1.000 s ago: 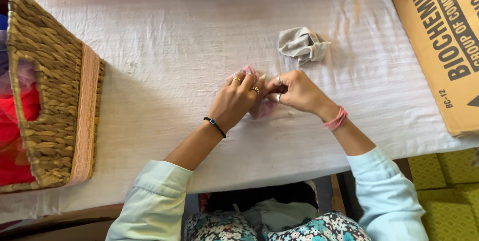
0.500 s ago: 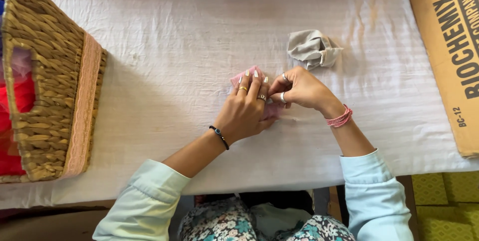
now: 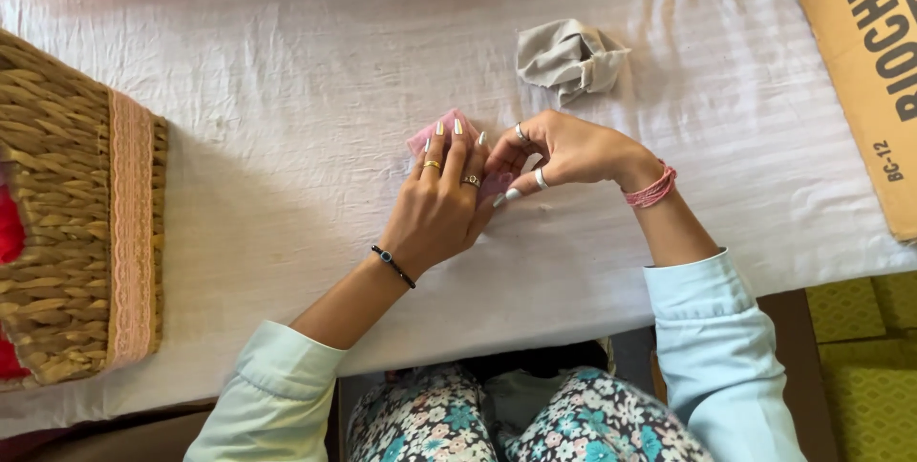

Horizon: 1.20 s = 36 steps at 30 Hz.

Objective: Cleaning a soap bar and then wrapping it in pink tissue paper.

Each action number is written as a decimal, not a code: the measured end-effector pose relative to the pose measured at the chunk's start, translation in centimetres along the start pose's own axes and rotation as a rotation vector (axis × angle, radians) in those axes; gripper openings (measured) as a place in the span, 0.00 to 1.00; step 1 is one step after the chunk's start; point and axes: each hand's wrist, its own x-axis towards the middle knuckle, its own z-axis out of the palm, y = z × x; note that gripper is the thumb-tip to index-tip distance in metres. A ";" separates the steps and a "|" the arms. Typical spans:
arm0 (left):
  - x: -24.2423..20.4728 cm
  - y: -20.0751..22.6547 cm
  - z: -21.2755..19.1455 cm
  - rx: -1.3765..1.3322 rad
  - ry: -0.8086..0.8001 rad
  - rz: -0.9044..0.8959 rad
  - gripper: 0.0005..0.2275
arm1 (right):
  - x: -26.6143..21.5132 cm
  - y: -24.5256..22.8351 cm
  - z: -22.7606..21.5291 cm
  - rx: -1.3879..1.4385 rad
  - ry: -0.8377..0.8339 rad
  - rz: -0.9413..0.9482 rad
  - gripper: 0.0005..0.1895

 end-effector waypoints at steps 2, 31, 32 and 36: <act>0.0 0.0 -0.1 -0.002 0.007 -0.004 0.27 | -0.1 -0.2 0.1 0.018 -0.036 -0.003 0.18; -0.3 -0.2 0.6 -0.023 0.026 -0.040 0.36 | 1.2 2.9 2.9 -0.145 0.309 -0.228 0.05; -0.3 -0.1 0.5 -0.017 0.014 -0.048 0.35 | 1.2 2.9 2.9 -0.093 0.303 -0.171 0.06; -0.1 0.3 -0.2 -0.050 0.023 -0.085 0.34 | 1.0 2.3 2.9 -0.042 0.312 -0.113 0.07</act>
